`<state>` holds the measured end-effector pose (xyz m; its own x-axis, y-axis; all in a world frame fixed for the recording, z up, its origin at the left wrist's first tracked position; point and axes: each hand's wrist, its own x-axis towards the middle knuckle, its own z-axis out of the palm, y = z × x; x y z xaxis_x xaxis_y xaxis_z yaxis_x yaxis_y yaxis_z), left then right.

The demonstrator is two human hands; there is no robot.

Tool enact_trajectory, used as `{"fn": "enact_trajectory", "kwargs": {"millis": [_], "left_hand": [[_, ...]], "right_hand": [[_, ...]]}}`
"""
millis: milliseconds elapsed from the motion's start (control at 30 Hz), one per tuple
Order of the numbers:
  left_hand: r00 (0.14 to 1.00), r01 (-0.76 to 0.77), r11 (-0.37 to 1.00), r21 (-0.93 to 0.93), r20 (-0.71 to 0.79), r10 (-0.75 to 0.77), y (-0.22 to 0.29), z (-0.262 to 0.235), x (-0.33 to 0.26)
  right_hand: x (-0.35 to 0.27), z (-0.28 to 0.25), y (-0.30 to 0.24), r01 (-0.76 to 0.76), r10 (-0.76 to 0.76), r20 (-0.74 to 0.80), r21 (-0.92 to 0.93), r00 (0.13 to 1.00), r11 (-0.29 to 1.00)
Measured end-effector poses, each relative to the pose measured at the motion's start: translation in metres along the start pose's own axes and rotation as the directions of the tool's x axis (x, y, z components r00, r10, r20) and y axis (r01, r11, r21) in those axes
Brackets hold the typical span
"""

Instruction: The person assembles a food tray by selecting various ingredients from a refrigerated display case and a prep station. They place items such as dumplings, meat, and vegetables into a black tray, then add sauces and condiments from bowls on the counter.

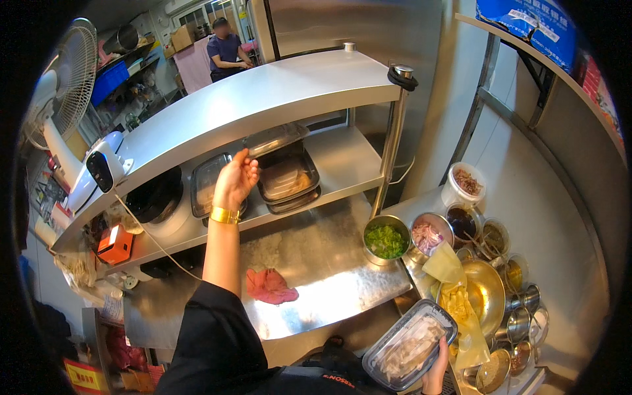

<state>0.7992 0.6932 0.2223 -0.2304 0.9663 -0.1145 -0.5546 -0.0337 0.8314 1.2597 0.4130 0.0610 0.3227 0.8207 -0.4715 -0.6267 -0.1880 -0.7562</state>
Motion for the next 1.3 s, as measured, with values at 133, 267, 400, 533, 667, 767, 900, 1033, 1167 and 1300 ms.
{"fn": "enact_trajectory", "kwargs": {"millis": [133, 267, 400, 533, 667, 767, 900, 1033, 1167, 1300], "left_hand": [[0.999, 0.03, 1.0, -0.006, 0.017, -0.03, 0.003, -0.003, 0.008], [0.999, 0.033, 0.998, -0.048, 0.012, -0.033, 0.0, -0.007, 0.005], [0.999, 0.035, 0.999, -0.011, -0.009, -0.035, -0.012, -0.005, -0.001], [0.996, 0.032, 0.991, 0.13, -0.091, -0.02, -0.034, -0.012, -0.025], [0.999, -0.034, 0.99, 0.14, -0.027, 0.038, -0.063, -0.015, -0.06], [0.993, 0.095, 0.969, 0.226, 0.053, -0.11, -0.084, -0.006, -0.089], [0.935, 0.304, 0.951, -0.055, 0.211, -0.286, -0.13, -0.001, -0.084], [0.986, 0.15, 0.921, -0.359, 0.126, -0.111, -0.155, -0.013, -0.047], [0.997, 0.038, 0.914, -0.404, -0.04, -0.059, -0.167, -0.008, -0.031], [0.981, -0.064, 0.875, -0.48, -0.189, -0.032, -0.163, -0.006, -0.019]], "right_hand": [[-0.003, 0.006, -0.001, 0.015, -0.015, -0.046, -0.005, 0.999, 1.0], [-0.003, 0.005, -0.001, 0.007, -0.006, -0.031, 0.021, 0.999, 1.0], [-0.004, 0.002, -0.002, 0.011, -0.011, -0.046, 0.013, 0.999, 1.0], [-0.002, 0.001, -0.003, 0.001, -0.001, -0.025, -0.001, 1.0, 1.0], [0.0, -0.003, 0.0, 0.003, -0.002, -0.012, 0.006, 1.0, 1.0], [0.007, -0.009, 0.004, -0.04, 0.036, 0.048, 0.089, 0.998, 0.995], [0.017, -0.02, 0.013, -0.013, 0.012, 0.025, 0.006, 1.0, 1.0], [-0.011, 0.037, -0.013, -0.091, 0.088, -0.042, -0.062, 0.995, 0.994], [-0.027, 0.048, -0.017, -0.07, 0.067, -0.036, -0.077, 0.997, 0.995], [-0.023, 0.029, -0.014, -0.093, 0.087, -0.075, -0.088, 0.993, 0.992]]}}
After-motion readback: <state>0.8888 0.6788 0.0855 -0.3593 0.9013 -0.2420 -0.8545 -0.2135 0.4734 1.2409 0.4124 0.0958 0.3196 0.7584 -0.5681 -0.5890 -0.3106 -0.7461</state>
